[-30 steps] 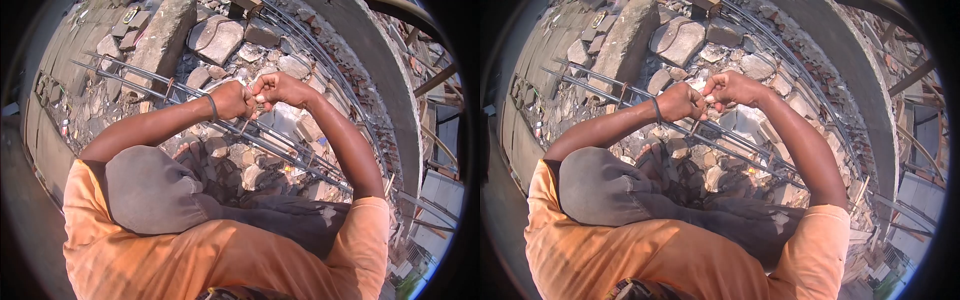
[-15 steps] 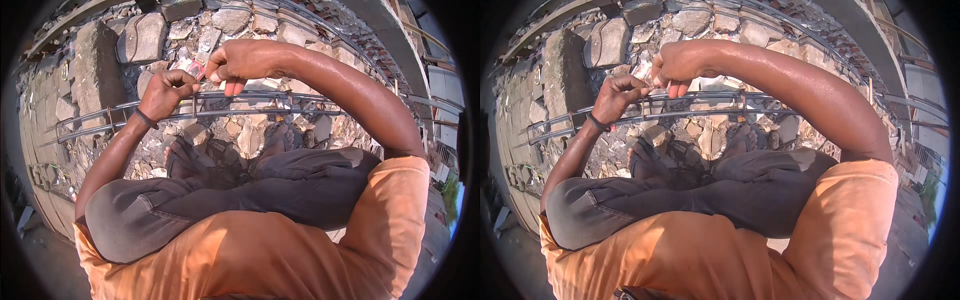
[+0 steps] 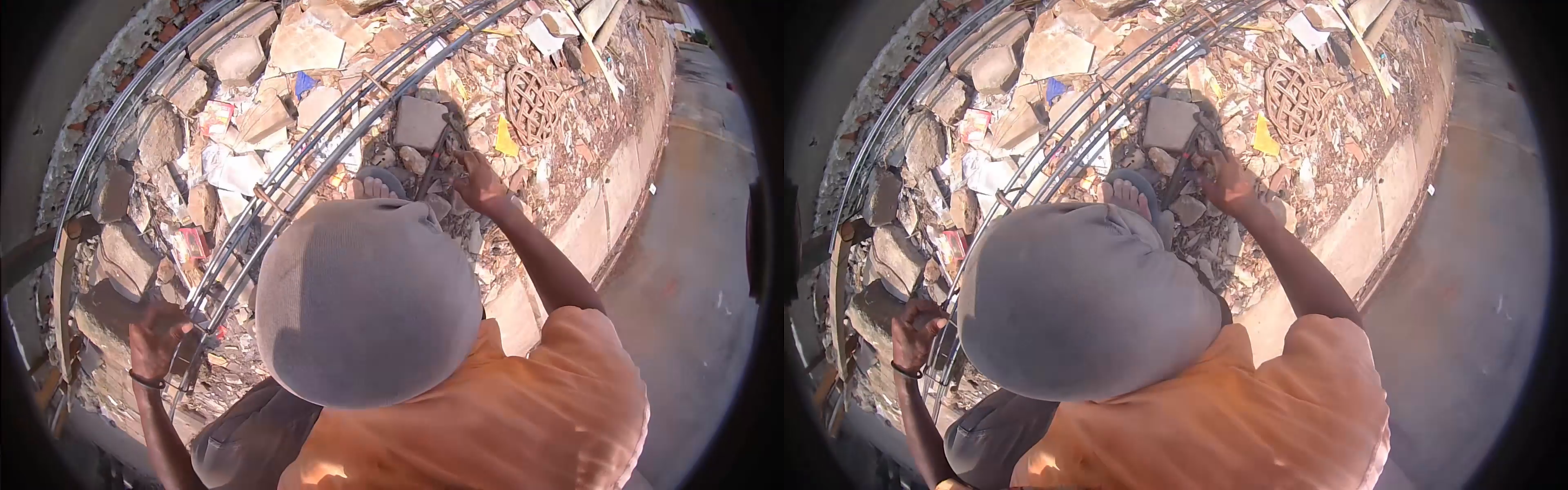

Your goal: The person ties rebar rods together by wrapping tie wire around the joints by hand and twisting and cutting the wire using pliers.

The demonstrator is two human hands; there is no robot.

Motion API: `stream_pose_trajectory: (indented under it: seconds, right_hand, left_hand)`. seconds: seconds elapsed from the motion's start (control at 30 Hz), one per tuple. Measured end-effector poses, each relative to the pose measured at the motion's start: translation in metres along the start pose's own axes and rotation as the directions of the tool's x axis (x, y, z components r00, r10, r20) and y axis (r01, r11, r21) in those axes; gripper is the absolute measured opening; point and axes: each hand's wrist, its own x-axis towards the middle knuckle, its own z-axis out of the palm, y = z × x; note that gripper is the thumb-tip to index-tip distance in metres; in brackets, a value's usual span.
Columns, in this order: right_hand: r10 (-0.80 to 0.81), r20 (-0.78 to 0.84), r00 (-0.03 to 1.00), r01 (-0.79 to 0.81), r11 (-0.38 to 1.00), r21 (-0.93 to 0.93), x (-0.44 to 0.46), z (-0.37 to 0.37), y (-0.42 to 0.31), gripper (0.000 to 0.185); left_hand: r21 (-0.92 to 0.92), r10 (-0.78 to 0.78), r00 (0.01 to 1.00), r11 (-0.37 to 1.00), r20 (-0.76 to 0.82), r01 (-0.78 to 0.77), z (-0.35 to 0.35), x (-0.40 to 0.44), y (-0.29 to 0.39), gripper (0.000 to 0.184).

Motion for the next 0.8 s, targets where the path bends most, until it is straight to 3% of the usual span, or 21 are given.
stream_pose_trajectory:
  seconds: [0.07,0.13,0.17,0.27,0.3,0.4,0.43,0.53,0.63,0.77,0.8]
  right_hand:
    - [0.066,-0.060,0.996,-0.069,0.997,-0.043,-0.011,0.026,0.005,0.069]
    - [0.175,-0.142,0.974,-0.183,0.982,-0.047,-0.008,0.047,-0.004,0.084]
    - [0.314,-0.163,0.935,-0.310,0.950,0.045,-0.004,0.047,-0.016,0.087]
    - [0.247,-0.376,0.893,-0.235,0.969,0.079,0.005,0.054,-0.018,0.085]
    - [0.346,-0.343,0.874,-0.308,0.938,0.161,0.010,0.052,-0.018,0.080]
    - [0.501,-0.133,0.855,-0.486,0.864,0.130,0.023,0.055,-0.001,0.074]
    - [0.458,-0.220,0.861,-0.458,0.887,0.054,0.023,0.052,0.000,0.055]
    - [0.369,-0.243,0.897,-0.335,0.927,0.169,0.026,0.070,0.039,0.035]
    - [0.369,-0.335,0.867,-0.326,0.928,0.179,0.017,0.069,0.042,0.020]
    - [0.291,-0.379,0.879,-0.059,0.853,0.518,-0.019,-0.004,0.030,0.014]
    - [0.267,-0.409,0.872,0.056,0.777,0.627,-0.024,-0.031,0.018,0.013]
  left_hand:
    - [0.151,0.117,0.993,0.982,0.002,-0.116,-0.002,0.001,0.011,0.037]
    - [0.142,0.038,0.996,0.990,-0.083,-0.026,0.001,0.005,0.009,0.048]
    - [0.155,-0.133,0.982,0.976,-0.133,0.153,0.002,0.007,0.025,0.051]
    - [0.291,-0.209,0.962,0.922,-0.177,0.254,0.010,0.015,0.041,0.041]
    - [0.423,-0.056,0.987,0.899,-0.152,0.116,0.012,0.016,0.033,0.038]
    - [0.541,0.090,0.987,0.841,-0.135,-0.003,0.012,0.015,0.028,0.037]
    - [0.438,-0.068,0.975,0.885,-0.213,0.157,0.013,0.014,0.033,0.035]
    - [0.411,0.012,0.970,0.907,-0.243,0.092,0.014,0.007,0.037,0.034]
    - [0.279,0.069,0.977,0.960,-0.202,-0.010,0.009,0.003,0.020,0.033]
    - [0.265,0.131,0.984,0.960,-0.123,-0.094,-0.012,-0.010,0.026,0.034]
    - [0.330,0.199,0.959,0.935,-0.201,-0.125,-0.024,-0.013,0.031,0.038]
